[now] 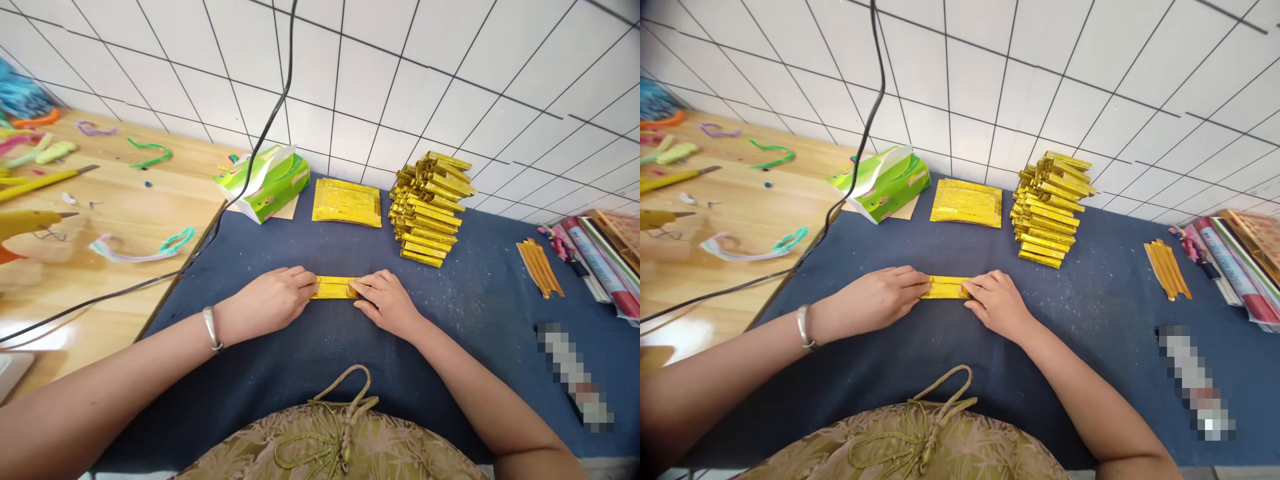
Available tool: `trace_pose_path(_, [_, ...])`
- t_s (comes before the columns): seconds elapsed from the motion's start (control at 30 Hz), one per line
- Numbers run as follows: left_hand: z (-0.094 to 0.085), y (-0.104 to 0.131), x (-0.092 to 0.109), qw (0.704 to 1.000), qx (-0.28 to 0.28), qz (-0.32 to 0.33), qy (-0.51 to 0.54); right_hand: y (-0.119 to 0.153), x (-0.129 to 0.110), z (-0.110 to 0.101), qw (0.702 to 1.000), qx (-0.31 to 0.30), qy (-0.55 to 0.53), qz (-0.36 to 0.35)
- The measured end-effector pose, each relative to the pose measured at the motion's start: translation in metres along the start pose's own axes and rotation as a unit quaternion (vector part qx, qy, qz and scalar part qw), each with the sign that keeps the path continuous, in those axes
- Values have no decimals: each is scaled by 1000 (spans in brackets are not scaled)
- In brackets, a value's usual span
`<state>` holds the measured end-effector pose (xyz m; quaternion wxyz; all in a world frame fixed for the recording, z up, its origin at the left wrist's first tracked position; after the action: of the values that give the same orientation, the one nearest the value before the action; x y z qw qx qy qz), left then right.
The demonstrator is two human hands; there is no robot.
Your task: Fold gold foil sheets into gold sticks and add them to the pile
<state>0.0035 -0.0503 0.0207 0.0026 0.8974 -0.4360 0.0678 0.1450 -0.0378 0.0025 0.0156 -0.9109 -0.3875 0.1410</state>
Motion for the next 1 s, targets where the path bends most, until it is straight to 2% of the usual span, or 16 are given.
trace_pose_path(0.23, [-2, 5, -16, 998, -40, 38, 40, 0, -16, -4, 995, -29, 90, -27])
trace_pose_path(0.43, [2, 2, -18, 999, -9, 3, 48, -1, -16, -4, 995, -14, 97, -29])
trace_pose_path(0.57, [2, 0, -15, 999, 17, -16, 36, -1, -14, -3, 995, 17, 94, -25])
trace_pose_path(0.73, [-2, 1, -8, 999, 35, 2, 14, 2, -16, -2, 994, 38, 95, -33])
trace_pose_path(1.0, [4, 6, 3, 998, -7, 3, -64, 0, -21, -1, 989, 5, 135, -61])
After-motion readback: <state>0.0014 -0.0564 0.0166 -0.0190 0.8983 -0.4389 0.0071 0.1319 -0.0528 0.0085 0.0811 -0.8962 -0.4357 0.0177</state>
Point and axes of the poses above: each hand's wrist, its own y-axis away from the middle knuckle, its own z-axis out of the palm, x = y × z, the point moved 9 cm from there along -y, towards the middle knuckle
